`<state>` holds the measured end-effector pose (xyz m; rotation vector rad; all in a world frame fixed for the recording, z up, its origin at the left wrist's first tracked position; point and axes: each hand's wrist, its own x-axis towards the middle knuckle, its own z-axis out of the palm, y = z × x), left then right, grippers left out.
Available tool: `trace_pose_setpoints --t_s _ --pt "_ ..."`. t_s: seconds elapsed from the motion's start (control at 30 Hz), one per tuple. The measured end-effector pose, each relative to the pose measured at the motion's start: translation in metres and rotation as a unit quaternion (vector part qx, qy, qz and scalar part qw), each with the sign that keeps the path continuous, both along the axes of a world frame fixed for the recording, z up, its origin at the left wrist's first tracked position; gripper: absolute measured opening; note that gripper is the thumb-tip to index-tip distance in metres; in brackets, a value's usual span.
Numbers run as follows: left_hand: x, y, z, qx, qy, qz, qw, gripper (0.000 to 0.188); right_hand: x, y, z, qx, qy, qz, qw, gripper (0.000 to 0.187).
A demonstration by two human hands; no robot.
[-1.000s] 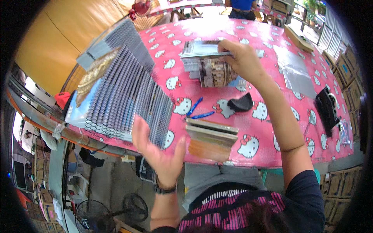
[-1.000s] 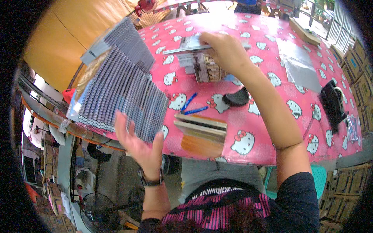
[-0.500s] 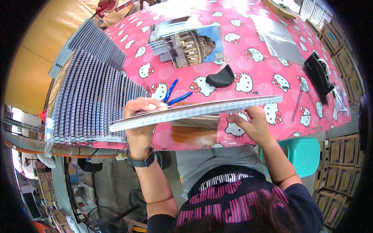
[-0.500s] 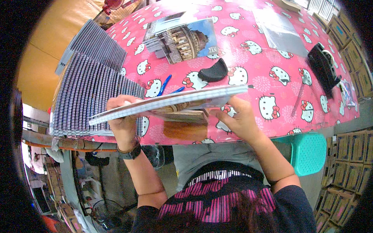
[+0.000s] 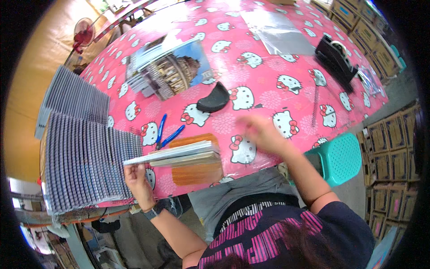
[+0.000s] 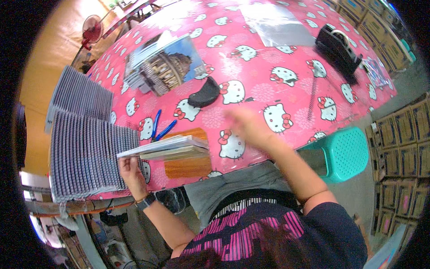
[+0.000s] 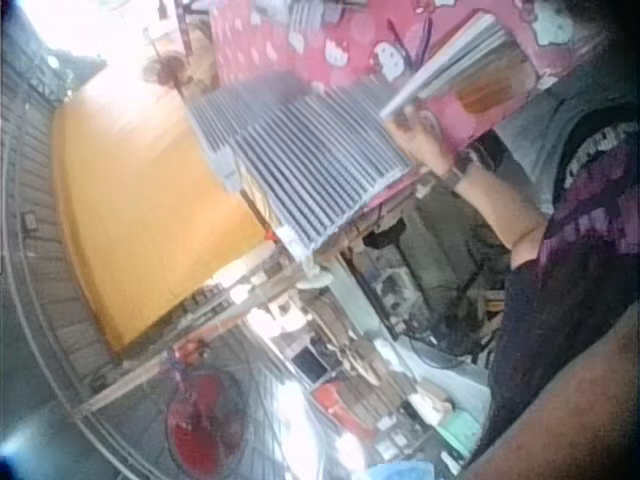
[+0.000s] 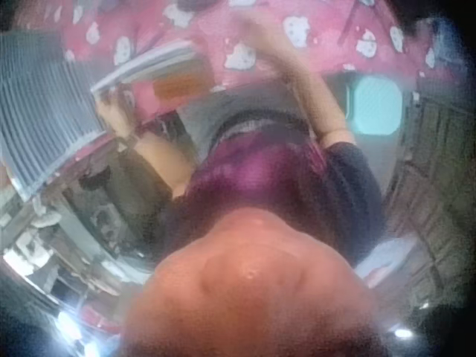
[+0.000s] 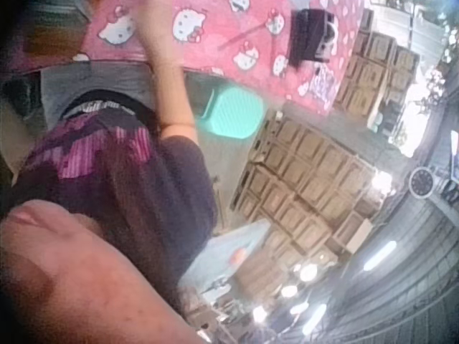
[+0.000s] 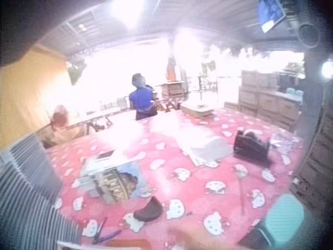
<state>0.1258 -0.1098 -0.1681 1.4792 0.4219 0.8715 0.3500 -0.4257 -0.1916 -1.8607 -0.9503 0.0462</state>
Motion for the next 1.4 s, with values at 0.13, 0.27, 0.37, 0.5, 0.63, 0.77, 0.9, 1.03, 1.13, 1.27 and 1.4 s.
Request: trace_pose_setpoints --t_s 0.13,0.27,0.37,0.5,0.63,0.77,0.9,1.03,1.13,1.27,1.4 --pt "0.022 -0.023 0.016 -0.029 -0.102 -0.009 0.994 0.043 0.113 -0.101 0.013 -0.099 -0.070 -0.422 0.898 0.036" --pt "0.047 -0.034 0.032 -0.030 -0.009 0.047 0.998 0.043 0.156 -0.170 -0.016 -0.267 -0.132 -0.497 0.815 0.042" --pt "0.050 -0.043 0.040 -0.045 -0.020 0.052 0.997 0.037 0.169 -0.183 -0.015 -0.155 0.057 -0.414 0.895 0.040" --pt "0.049 -0.048 0.045 -0.058 -0.041 0.029 0.997 0.038 0.181 -0.177 -0.001 0.136 0.289 -0.306 0.897 0.042" --pt "0.048 -0.044 0.041 -0.068 -0.032 0.030 0.997 0.040 0.181 -0.170 0.006 -0.013 0.125 -0.348 0.929 0.033" --pt "0.043 -0.042 0.046 -0.031 -0.004 0.020 0.999 0.040 0.189 -0.167 -0.008 -0.205 -0.166 -0.395 0.880 0.024" --pt "0.055 -0.061 0.047 0.198 0.045 0.212 0.956 0.047 0.191 -0.165 -0.005 -0.258 -0.217 -0.438 0.833 0.027" --pt "0.048 -0.103 0.074 0.494 0.110 0.247 0.826 0.077 0.186 -0.153 0.010 -0.203 -0.125 -0.352 0.905 0.026" --pt "0.058 -0.133 0.068 0.552 0.177 0.102 0.808 0.102 0.127 -0.105 0.062 -0.153 -0.026 -0.248 0.956 0.027" --pt "0.074 -0.139 0.066 0.545 0.224 0.050 0.807 0.077 0.041 -0.044 0.090 -0.066 0.021 -0.022 0.997 0.031" --pt "0.079 -0.153 0.068 0.547 0.199 0.095 0.808 0.057 -0.011 0.006 0.104 -0.015 0.044 0.119 0.992 0.029"
